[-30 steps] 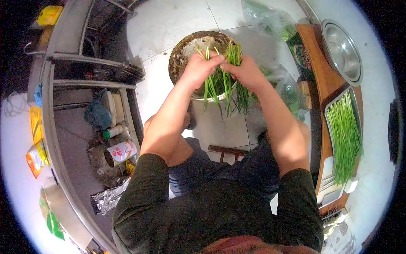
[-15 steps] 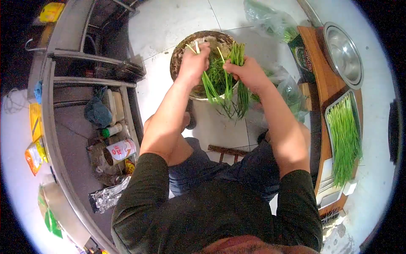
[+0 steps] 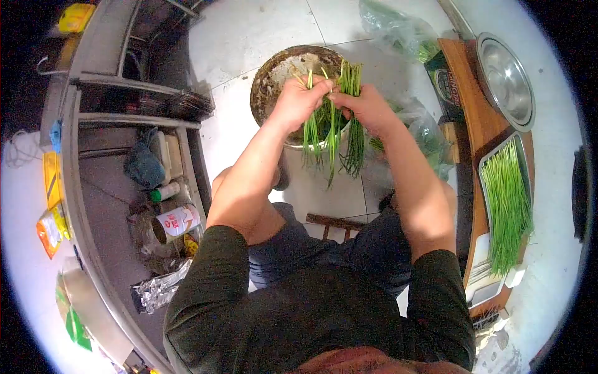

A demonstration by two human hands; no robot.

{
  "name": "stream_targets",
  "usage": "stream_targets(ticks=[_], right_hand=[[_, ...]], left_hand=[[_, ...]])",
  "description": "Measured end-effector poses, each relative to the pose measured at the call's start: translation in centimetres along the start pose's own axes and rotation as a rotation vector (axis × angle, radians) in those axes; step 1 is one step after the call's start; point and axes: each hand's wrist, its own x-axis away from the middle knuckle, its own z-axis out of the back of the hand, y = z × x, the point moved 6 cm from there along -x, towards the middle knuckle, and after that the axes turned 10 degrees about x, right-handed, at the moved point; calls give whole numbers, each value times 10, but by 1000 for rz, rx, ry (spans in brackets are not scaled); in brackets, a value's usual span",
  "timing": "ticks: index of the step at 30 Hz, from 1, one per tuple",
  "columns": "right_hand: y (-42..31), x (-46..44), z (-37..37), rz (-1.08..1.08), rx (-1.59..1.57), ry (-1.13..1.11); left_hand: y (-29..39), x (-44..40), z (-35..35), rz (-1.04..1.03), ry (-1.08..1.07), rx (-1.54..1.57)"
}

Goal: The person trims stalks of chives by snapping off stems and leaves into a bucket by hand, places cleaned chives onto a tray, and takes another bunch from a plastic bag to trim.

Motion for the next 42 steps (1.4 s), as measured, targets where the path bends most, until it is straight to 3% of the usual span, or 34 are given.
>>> stream_targets(ticks=[10, 22, 28, 31, 42], right_hand=[[1, 1, 1, -50, -4, -49], [-3, 3, -1, -15, -59, -11], [-1, -1, 3, 5, 217, 73], [-1, -1, 4, 42, 274, 88], [-3, 3, -2, -9, 48, -38]], left_hand=[[6, -1, -1, -48, -97, -78], [15, 0, 10, -58, -5, -141], [17, 0, 10, -192, 64, -221], [15, -2, 11, -114, 61, -275], [23, 2, 12, -172, 120, -268]])
